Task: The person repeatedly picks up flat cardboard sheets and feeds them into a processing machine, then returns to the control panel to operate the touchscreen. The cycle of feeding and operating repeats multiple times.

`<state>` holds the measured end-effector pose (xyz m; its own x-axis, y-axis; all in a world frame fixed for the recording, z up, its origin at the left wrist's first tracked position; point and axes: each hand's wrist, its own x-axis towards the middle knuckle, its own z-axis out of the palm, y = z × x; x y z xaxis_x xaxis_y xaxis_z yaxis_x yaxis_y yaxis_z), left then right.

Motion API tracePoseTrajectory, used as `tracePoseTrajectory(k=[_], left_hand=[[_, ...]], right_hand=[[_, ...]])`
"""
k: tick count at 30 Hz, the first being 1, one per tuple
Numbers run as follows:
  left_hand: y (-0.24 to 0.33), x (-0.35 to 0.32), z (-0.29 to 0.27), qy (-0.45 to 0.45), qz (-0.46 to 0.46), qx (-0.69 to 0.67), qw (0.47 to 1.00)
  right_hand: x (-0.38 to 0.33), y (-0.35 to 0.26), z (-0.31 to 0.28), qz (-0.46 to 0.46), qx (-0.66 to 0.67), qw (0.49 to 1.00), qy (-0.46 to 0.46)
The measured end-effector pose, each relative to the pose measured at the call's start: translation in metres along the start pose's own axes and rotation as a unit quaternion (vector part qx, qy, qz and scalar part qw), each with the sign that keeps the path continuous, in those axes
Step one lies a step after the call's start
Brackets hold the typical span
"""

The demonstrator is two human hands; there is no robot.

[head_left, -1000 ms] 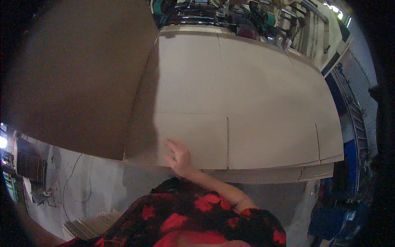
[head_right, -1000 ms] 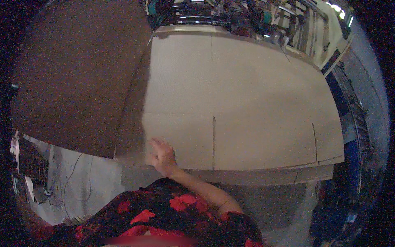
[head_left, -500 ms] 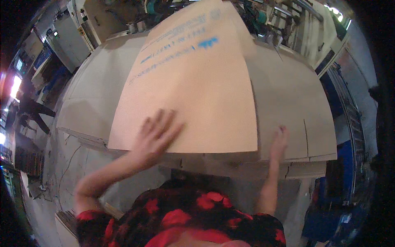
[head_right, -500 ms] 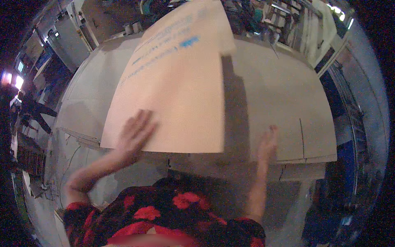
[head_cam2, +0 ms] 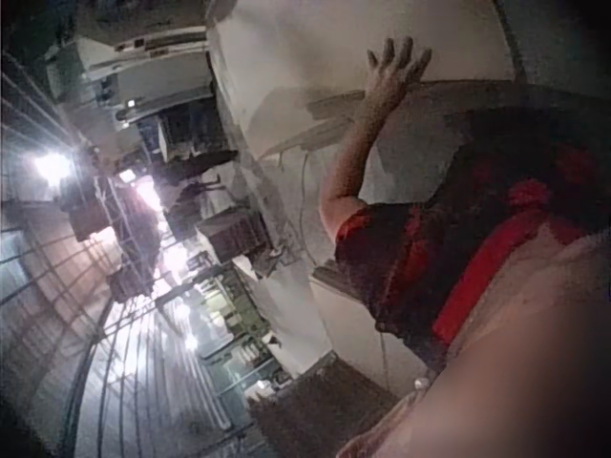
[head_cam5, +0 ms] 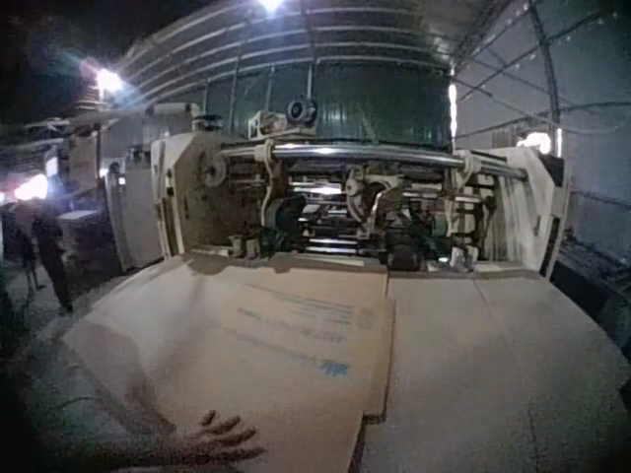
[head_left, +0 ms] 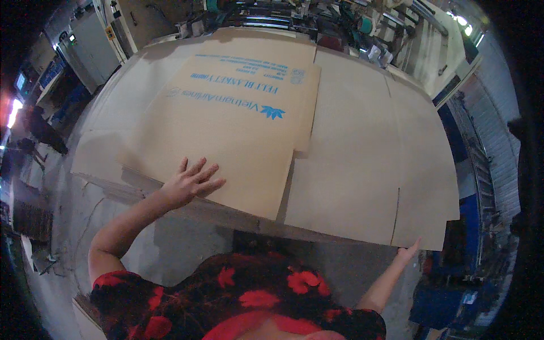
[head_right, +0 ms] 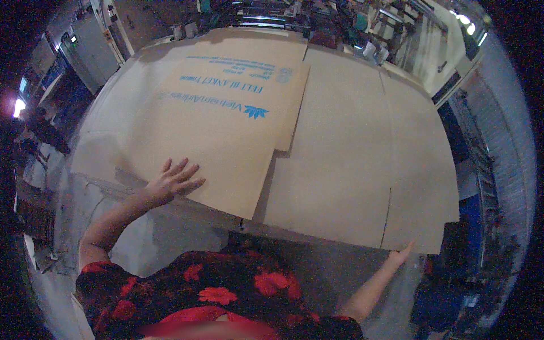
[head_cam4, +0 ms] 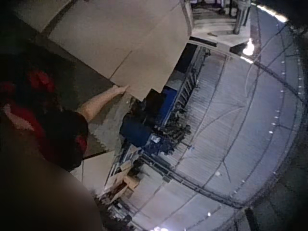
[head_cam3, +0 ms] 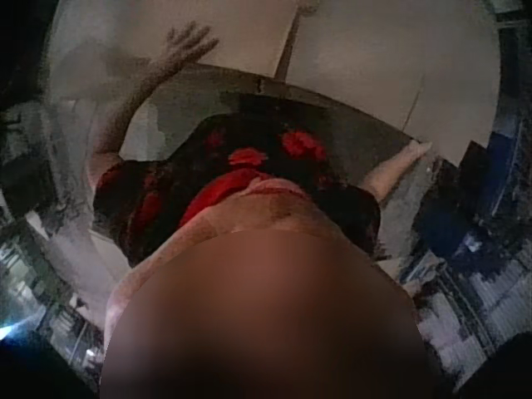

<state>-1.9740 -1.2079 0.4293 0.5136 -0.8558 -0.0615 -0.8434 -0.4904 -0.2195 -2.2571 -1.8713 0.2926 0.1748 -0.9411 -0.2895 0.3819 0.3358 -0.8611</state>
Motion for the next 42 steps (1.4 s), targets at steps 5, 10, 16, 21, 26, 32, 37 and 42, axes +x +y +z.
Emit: tracePoseTrajectory(k=[5, 10, 16, 21, 26, 32, 37, 42], left_hand=[[0.030, 0.007, 0.023, 0.079, 0.008, 0.004, 0.997], [0.036, 0.008, 0.018, 0.100, -0.006, 0.042, 0.994], [0.042, 0.016, 0.015, 0.066, -0.008, 0.015, 0.998], [0.047, 0.018, 0.016, 0.051, -0.019, 0.014, 0.998], [0.046, 0.019, 0.012, 0.074, -0.020, 0.005, 0.997], [0.046, 0.020, 0.014, 0.066, -0.024, -0.001, 0.998], [0.045, 0.022, 0.015, 0.026, -0.025, 0.006, 0.999], [0.047, 0.023, 0.001, -0.018, -0.014, -0.058, 0.998]], right_hand=[[-0.008, -0.043, 0.030, -0.151, -0.103, 0.983, -0.002], [-0.052, -0.092, 0.072, -0.331, -0.175, 0.925, -0.064], [-0.108, -0.072, 0.113, -0.335, -0.571, 0.713, -0.230], [-0.140, -0.017, 0.141, -0.539, -0.629, 0.337, -0.448], [-0.150, 0.012, 0.149, -0.615, -0.646, 0.219, -0.396], [-0.148, 0.016, 0.144, -0.623, -0.624, 0.241, -0.405], [-0.146, 0.026, 0.144, -0.650, -0.598, 0.257, -0.392], [-0.141, 0.022, 0.140, -0.585, -0.643, 0.260, -0.421]])
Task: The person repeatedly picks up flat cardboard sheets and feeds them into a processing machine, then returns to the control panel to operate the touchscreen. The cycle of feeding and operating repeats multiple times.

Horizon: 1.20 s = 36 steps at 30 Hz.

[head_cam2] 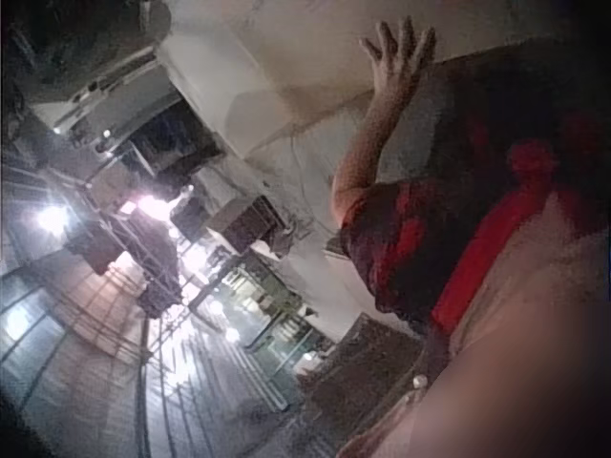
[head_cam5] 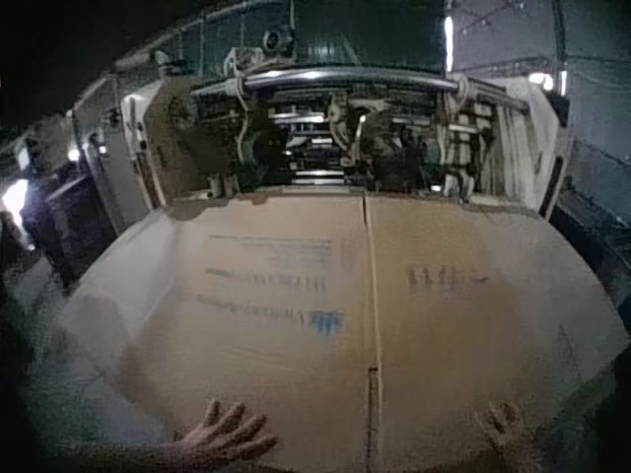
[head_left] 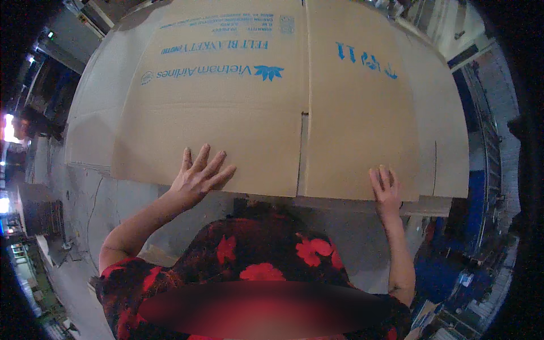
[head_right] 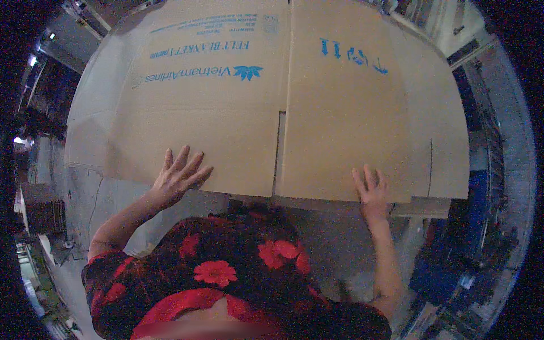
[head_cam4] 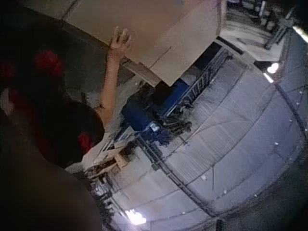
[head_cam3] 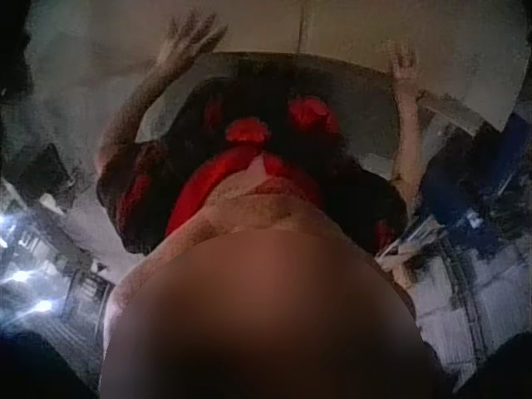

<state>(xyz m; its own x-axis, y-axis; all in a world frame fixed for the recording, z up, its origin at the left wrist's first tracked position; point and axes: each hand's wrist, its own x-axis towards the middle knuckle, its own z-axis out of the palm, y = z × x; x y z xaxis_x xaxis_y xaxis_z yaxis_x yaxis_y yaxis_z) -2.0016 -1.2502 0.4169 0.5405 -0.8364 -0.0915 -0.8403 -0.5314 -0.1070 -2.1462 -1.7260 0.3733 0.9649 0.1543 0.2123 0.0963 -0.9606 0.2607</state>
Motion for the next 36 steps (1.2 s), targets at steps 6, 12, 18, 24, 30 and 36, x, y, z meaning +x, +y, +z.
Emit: tracePoseTrajectory(k=[6, 12, 18, 24, 30, 36], left_hand=[[-0.058, 0.004, -0.008, -0.171, 0.026, -0.200, 0.964], [-0.268, 0.043, 0.038, 0.088, -0.461, -0.050, 0.882], [-0.379, 0.057, 0.087, -0.059, -0.463, -0.008, 0.884], [-0.445, 0.090, 0.081, -0.076, -0.349, 0.119, 0.927], [-0.481, 0.184, 0.094, 0.026, -0.506, 0.030, 0.862], [-0.549, 0.193, 0.104, 0.095, -0.554, -0.323, 0.761]], right_hand=[[0.007, 0.001, 0.002, -0.004, 0.046, 0.999, 0.010], [0.005, 0.008, 0.012, -0.008, 0.058, 0.998, 0.010], [0.017, -0.003, -0.019, -0.018, 0.081, 0.996, -0.024], [0.064, 0.038, -0.072, 0.190, 0.335, 0.876, -0.291], [0.158, 0.158, 0.039, 0.382, 0.243, 0.891, -0.037], [0.220, 0.182, 0.096, 0.514, 0.131, 0.847, 0.040]])
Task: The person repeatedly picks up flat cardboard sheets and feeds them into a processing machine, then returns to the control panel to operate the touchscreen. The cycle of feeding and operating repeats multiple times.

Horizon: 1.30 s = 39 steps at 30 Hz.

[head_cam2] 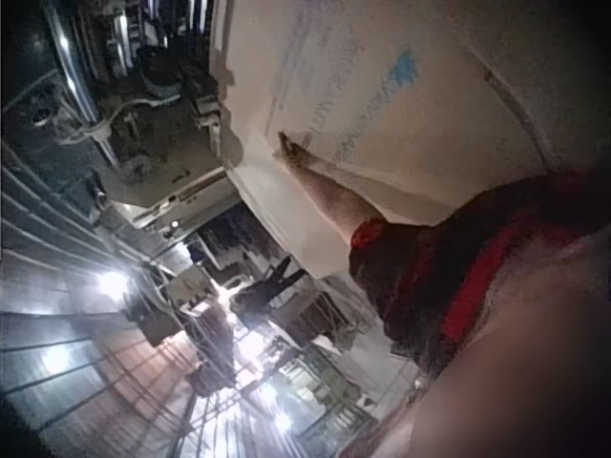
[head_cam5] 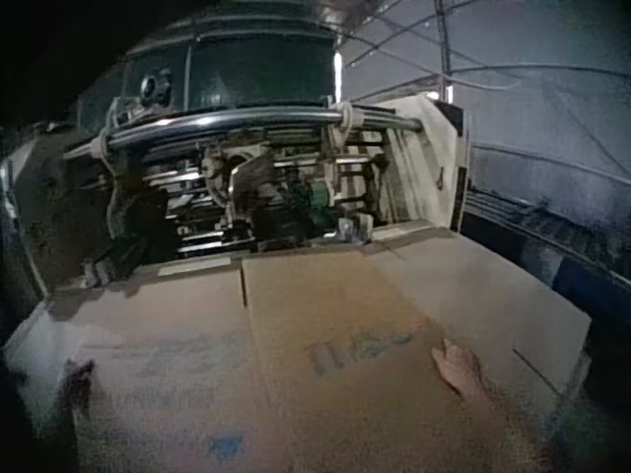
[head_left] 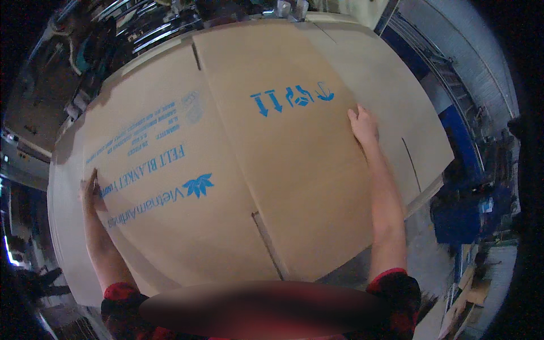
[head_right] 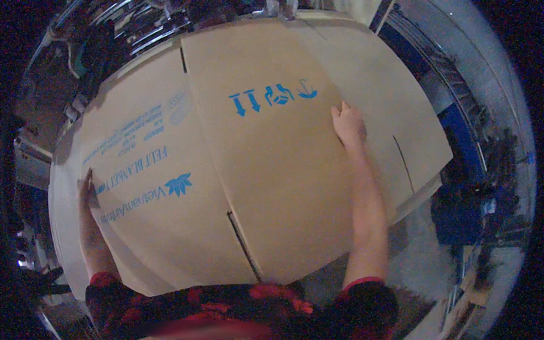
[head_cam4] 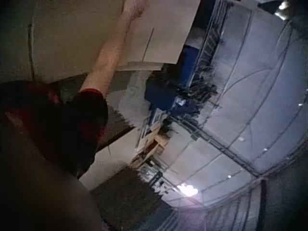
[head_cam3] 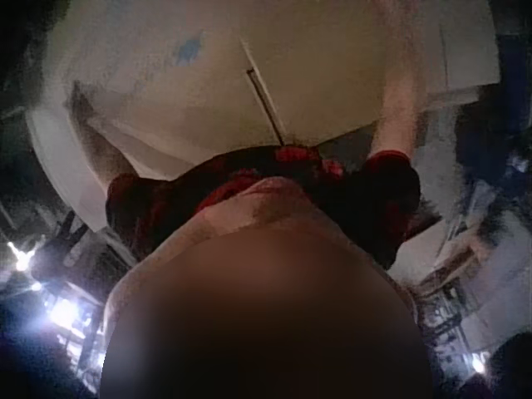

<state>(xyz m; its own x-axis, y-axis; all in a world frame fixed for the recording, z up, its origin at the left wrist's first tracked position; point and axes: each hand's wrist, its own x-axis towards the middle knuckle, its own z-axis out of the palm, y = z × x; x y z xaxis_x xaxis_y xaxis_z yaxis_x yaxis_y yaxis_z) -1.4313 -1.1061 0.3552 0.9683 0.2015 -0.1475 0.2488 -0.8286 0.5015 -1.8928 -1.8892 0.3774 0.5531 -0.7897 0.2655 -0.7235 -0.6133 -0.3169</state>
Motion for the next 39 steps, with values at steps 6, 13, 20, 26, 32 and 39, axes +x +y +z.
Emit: tracePoseTrajectory(k=[6, 13, 20, 26, 32, 39], left_hand=[[-0.036, 0.024, -0.041, -0.040, 0.208, 0.042, 0.976], [-0.013, -0.026, -0.032, -0.059, 0.143, -0.207, 0.966], [0.012, -0.049, -0.030, 0.024, 0.052, -0.183, 0.982], [0.022, -0.054, -0.030, 0.035, 0.031, -0.193, 0.980], [0.028, -0.060, -0.034, -0.013, 0.075, -0.187, 0.979], [0.017, -0.049, -0.029, 0.106, 0.163, -0.013, 0.981]], right_hand=[[0.063, 0.038, -0.014, 0.158, 0.264, 0.932, -0.189], [0.089, 0.016, -0.002, 0.187, 0.448, 0.832, -0.268], [0.086, -0.006, -0.014, 0.047, 0.244, 0.926, -0.284], [0.086, -0.016, -0.012, 0.038, 0.140, 0.964, -0.224], [0.077, -0.019, -0.012, 0.030, 0.041, 0.986, -0.159], [0.115, -0.035, -0.014, -0.010, -0.086, 0.977, -0.197]])
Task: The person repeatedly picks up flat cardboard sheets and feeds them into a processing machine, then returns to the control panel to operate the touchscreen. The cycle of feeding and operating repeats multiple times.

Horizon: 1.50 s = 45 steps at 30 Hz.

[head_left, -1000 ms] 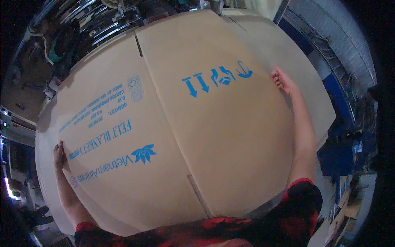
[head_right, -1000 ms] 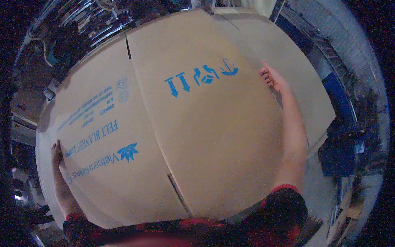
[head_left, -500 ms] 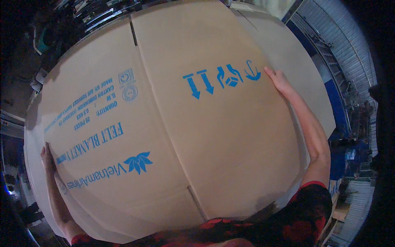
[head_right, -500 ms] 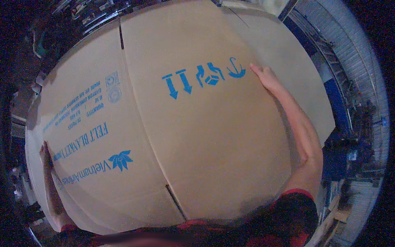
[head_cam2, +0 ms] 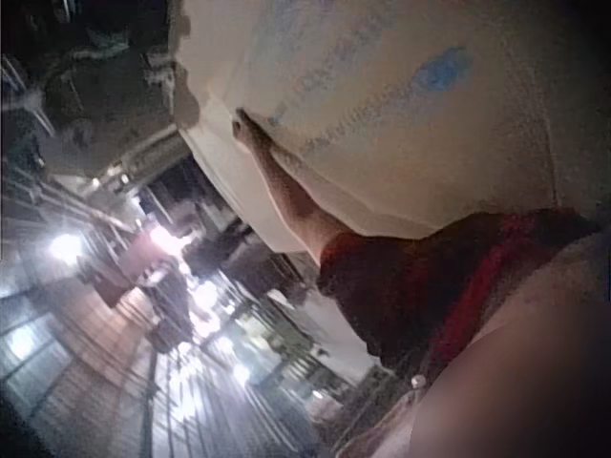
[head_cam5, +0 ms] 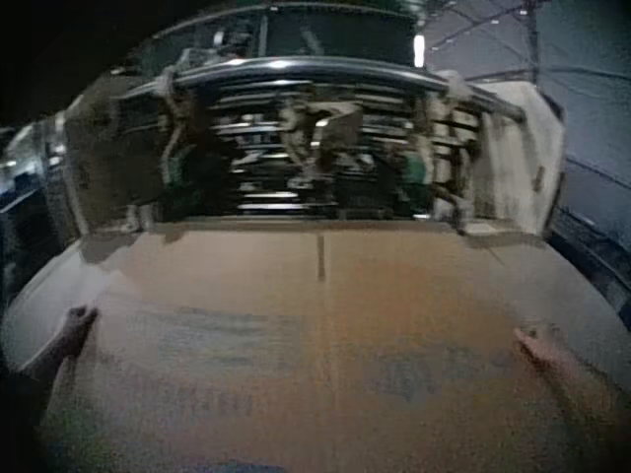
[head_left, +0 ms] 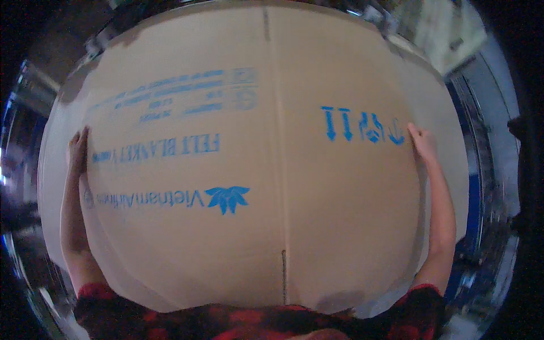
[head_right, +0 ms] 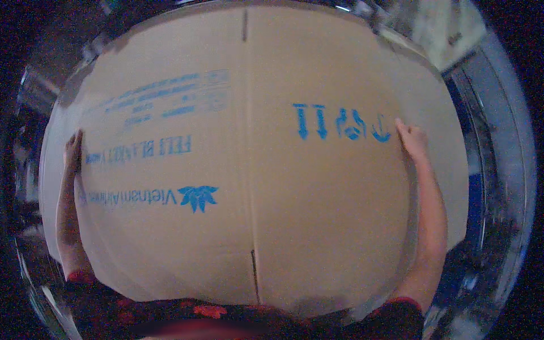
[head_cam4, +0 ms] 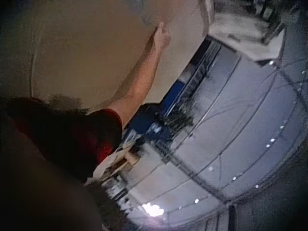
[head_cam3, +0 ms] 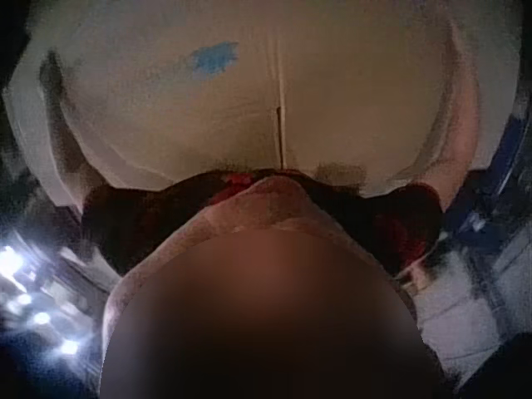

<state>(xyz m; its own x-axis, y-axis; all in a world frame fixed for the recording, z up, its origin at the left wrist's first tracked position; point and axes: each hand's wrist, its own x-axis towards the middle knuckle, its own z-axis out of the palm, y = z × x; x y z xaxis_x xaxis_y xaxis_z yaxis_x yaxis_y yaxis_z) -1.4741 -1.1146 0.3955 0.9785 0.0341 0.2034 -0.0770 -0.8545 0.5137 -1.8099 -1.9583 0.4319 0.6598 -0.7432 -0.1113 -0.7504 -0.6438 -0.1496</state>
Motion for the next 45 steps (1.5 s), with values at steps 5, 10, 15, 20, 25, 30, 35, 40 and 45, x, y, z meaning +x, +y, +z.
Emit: tracePoseTrajectory(k=[5, 10, 15, 20, 25, 30, 35, 40, 45], left_hand=[[0.011, 0.012, 0.011, 0.021, -0.065, 0.046, 0.997], [0.027, 0.010, 0.004, 0.011, -0.057, 0.033, 0.998], [0.027, 0.010, 0.000, -0.051, -0.011, 0.094, 0.994], [0.024, 0.014, 0.007, -0.038, -0.034, 0.300, 0.953], [0.090, -0.075, 0.006, -0.027, 0.124, 0.318, 0.940], [0.169, -0.305, -0.035, -0.319, 0.392, 0.312, 0.804], [0.164, -0.393, -0.051, -0.322, 0.488, 0.180, 0.791], [0.153, -0.395, -0.046, -0.280, 0.503, 0.188, 0.795], [0.156, -0.408, -0.062, -0.093, 0.500, 0.156, 0.847]], right_hand=[[0.061, -0.047, 0.020, 0.021, 0.068, 0.994, 0.087], [0.055, -0.062, 0.043, -0.034, -0.004, 0.979, 0.200], [0.044, -0.070, 0.031, -0.018, 0.001, 0.989, 0.149], [0.025, -0.085, 0.039, 0.007, -0.064, 0.988, 0.143], [-0.130, -0.069, 0.050, -0.272, -0.069, 0.954, 0.109], [-0.345, 0.000, 0.045, -0.441, -0.040, 0.895, 0.046], [-0.401, 0.011, 0.079, -0.411, -0.097, 0.904, 0.071], [-0.404, 0.005, 0.083, -0.429, -0.112, 0.887, 0.128], [-0.388, 0.025, 0.064, -0.479, -0.043, 0.862, 0.162]])
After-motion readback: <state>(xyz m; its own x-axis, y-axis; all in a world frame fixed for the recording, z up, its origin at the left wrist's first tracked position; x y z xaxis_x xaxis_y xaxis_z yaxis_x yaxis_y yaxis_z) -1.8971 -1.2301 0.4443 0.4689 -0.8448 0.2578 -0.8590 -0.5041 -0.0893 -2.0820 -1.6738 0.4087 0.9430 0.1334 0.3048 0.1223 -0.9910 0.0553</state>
